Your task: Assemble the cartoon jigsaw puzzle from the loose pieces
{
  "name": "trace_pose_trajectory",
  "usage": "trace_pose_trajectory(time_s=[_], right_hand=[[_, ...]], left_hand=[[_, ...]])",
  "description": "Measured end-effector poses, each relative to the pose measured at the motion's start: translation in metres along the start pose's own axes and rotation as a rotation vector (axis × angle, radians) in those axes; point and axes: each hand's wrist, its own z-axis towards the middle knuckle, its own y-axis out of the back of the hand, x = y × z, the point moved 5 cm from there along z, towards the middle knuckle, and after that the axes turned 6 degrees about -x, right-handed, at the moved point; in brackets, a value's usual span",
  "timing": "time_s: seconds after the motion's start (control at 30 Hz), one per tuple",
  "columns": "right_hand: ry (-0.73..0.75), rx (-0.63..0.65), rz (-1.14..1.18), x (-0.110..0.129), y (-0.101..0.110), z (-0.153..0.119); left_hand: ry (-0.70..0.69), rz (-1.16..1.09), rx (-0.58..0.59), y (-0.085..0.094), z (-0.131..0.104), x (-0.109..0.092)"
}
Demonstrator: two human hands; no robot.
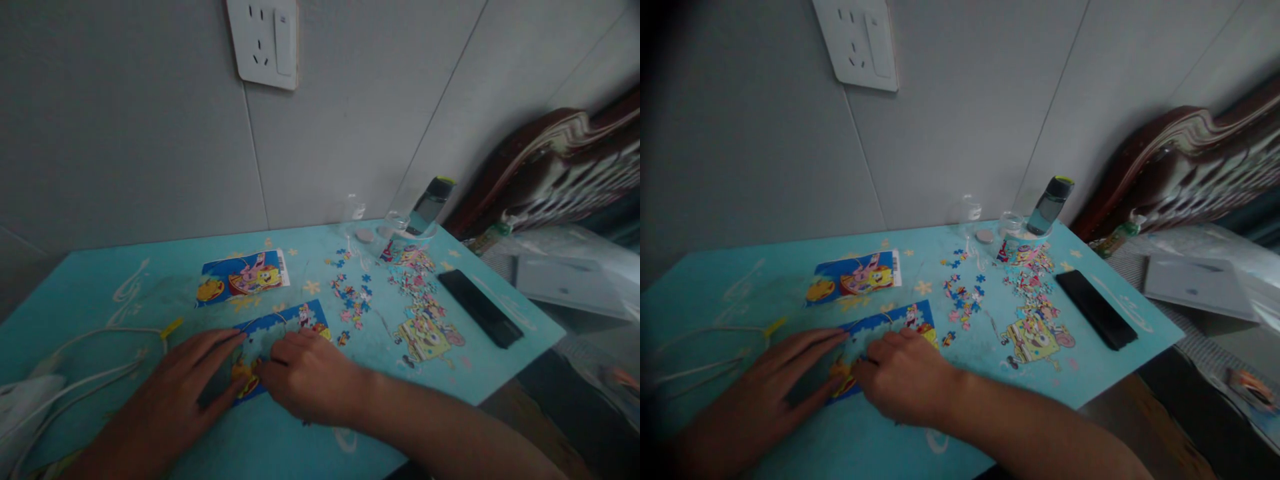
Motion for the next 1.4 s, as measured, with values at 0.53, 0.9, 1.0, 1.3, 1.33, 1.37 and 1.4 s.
trace_pose_trajectory(time_s=[0.53,0.9,1.0,1.3,1.33,1.37,1.4], right_hand=[[-0.682,0.035,-0.042,-0.097,0.044,-0.035],[-0.936,0.084,0.061,-0.135,0.038,-0.065],[-0.935,0.091,0.089,-0.137,0.041,-0.065],[-0.797,0.083,0.684,-0.092,0.037,-0.029],[-0.774,0.117,0.753,-0.082,0.03,-0.02],[-0.755,0.137,0.79,-0.072,0.024,-0.011],[-0.735,0.153,0.805,-0.065,0.018,-0.002]], left_hand=[[0.007,0.032,-0.052,-0.002,-0.007,0.0],[0.111,-0.032,0.03,0.014,0.005,-0.019],[0.144,-0.063,0.057,0.015,0.007,-0.02],[0.186,-0.119,0.051,0.019,0.011,-0.022],[0.181,-0.12,0.046,0.019,0.011,-0.022],[0.173,-0.121,0.04,0.02,0.011,-0.023],[0.163,-0.12,0.034,0.02,0.011,-0.023]])
